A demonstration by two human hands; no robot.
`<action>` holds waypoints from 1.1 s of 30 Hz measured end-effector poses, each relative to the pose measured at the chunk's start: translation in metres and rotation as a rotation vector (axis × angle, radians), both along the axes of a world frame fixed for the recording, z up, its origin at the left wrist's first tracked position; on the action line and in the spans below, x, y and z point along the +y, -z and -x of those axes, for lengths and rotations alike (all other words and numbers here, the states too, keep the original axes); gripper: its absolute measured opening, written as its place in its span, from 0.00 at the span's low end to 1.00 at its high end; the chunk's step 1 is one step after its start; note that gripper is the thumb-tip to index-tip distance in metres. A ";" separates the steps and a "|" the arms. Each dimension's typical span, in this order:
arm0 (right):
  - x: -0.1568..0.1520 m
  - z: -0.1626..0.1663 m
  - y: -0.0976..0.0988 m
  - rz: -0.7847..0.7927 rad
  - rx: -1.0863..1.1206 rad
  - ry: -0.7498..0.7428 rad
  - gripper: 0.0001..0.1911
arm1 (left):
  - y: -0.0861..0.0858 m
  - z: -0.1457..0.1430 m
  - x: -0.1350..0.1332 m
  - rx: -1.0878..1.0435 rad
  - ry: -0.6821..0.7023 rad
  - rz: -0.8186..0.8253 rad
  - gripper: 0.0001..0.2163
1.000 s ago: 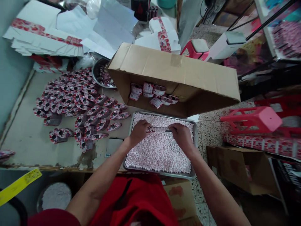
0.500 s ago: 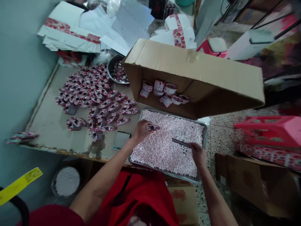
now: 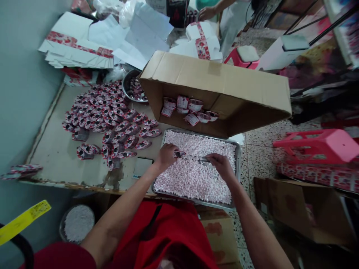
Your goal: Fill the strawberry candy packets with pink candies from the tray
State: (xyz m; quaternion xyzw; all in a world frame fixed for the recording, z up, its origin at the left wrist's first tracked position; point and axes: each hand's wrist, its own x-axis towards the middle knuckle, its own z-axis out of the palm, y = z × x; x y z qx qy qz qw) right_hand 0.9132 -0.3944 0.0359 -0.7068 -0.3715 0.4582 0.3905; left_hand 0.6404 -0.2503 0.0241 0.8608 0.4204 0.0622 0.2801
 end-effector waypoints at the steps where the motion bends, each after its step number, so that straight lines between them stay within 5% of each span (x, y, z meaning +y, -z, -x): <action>1: 0.007 0.003 -0.011 -0.013 -0.057 -0.020 0.15 | -0.002 -0.002 -0.002 0.003 0.010 0.001 0.14; 9: 0.040 0.055 -0.084 -0.088 -0.670 -0.350 0.13 | -0.005 -0.004 -0.016 -0.029 -0.019 0.020 0.12; 13: 0.031 0.050 -0.095 -0.120 -0.716 -0.338 0.14 | -0.002 0.004 -0.021 -0.100 -0.124 0.022 0.10; 16: -0.004 0.000 -0.069 -0.018 -0.677 -0.195 0.16 | -0.003 0.029 -0.021 -0.124 -0.335 -0.052 0.08; 20: -0.094 -0.075 -0.002 0.238 -0.613 0.028 0.18 | 0.007 0.081 -0.011 -0.017 -0.592 -0.180 0.09; 24: -0.150 -0.062 0.058 0.297 -0.478 0.215 0.17 | 0.039 0.112 0.007 0.056 -0.641 -0.148 0.11; 29: -0.073 0.042 0.106 0.101 -0.237 0.277 0.19 | 0.043 0.087 0.021 0.110 -0.684 -0.354 0.20; 33: -0.010 0.077 0.121 0.067 -0.151 0.232 0.17 | 0.041 -0.009 0.067 -0.022 -0.392 -0.323 0.11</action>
